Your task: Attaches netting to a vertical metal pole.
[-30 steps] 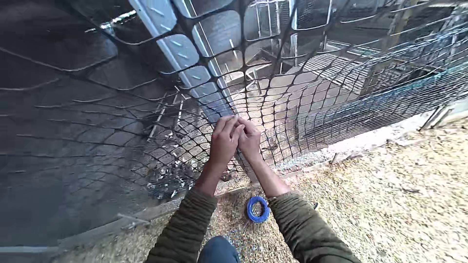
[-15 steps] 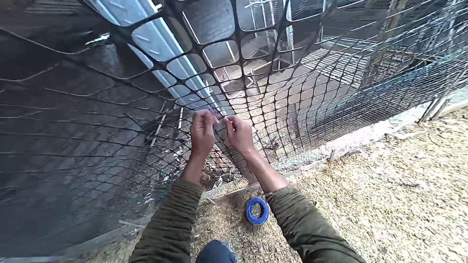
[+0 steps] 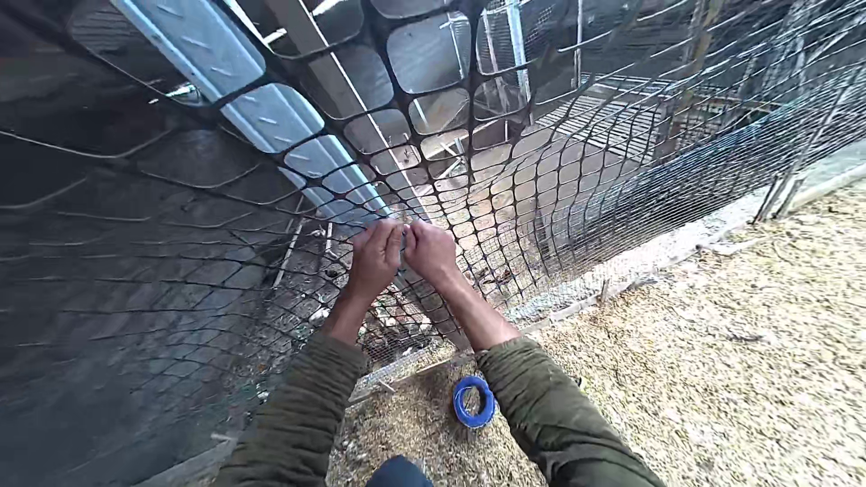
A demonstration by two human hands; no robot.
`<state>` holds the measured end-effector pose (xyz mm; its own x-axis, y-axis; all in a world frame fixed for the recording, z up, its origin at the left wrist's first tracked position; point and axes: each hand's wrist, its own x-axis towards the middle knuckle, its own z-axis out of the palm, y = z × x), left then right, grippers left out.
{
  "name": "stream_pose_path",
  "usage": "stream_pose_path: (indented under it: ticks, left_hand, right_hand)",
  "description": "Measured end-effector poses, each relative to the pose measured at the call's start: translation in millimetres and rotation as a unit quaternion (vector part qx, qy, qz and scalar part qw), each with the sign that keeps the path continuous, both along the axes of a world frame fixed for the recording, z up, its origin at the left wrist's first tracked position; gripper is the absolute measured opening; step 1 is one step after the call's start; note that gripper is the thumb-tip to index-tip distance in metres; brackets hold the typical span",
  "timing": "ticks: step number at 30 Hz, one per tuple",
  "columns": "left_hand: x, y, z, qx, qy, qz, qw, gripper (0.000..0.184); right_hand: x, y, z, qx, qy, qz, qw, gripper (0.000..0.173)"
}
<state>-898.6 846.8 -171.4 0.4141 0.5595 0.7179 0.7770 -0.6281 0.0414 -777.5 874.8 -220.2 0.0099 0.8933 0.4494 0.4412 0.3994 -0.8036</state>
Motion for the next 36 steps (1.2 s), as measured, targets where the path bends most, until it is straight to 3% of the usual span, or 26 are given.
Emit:
stream_pose_path:
  ticks: [5,8,15,18,21,22,24,27,29,33,36]
  left_hand:
    - [-4,6,8,-0.025,0.125,-0.023,0.992,0.022]
    - [-8,8,10,-0.008,0.179,-0.040,0.983,0.022]
    - [-9,0,18,-0.062,0.257,-0.043,0.964,0.039]
    - [-10,1,19,-0.065,0.257,-0.054,0.963,0.026]
    - [-16,2,19,-0.042,0.255,-0.053,0.965,0.019]
    - [-18,1,20,-0.034,0.258,-0.056,0.964,0.020]
    - [-19,2,23,-0.036,0.265,-0.065,0.961,0.022]
    - [-20,5,34,-0.077,0.251,-0.091,0.961,0.028]
    - [-24,4,46,-0.118,0.222,-0.102,0.963,0.028]
    - [-28,-4,69,-0.218,0.176,-0.096,0.955,0.021]
    - [-32,-6,70,-0.230,0.171,-0.121,0.950,0.019]
  right_hand:
    - [34,-21,14,-0.050,-0.031,0.191,0.980,0.029]
    - [58,-39,26,-0.026,-0.045,0.245,0.968,0.026]
    - [78,-50,38,-0.023,-0.055,0.240,0.969,0.024]
    - [77,-52,36,0.018,-0.048,0.254,0.966,0.029]
    - [74,-45,28,0.039,-0.021,0.135,0.990,0.037]
    - [72,-42,26,0.019,-0.030,0.133,0.990,0.043]
    - [64,-37,21,-0.017,-0.040,0.177,0.983,0.047]
    - [50,-34,11,0.006,0.008,0.189,0.982,0.031]
    - [46,-33,9,0.015,0.016,0.184,0.983,0.032]
    - [41,-30,5,0.033,-0.043,0.221,0.974,0.033]
    - [38,-29,7,0.012,-0.099,0.269,0.958,0.034]
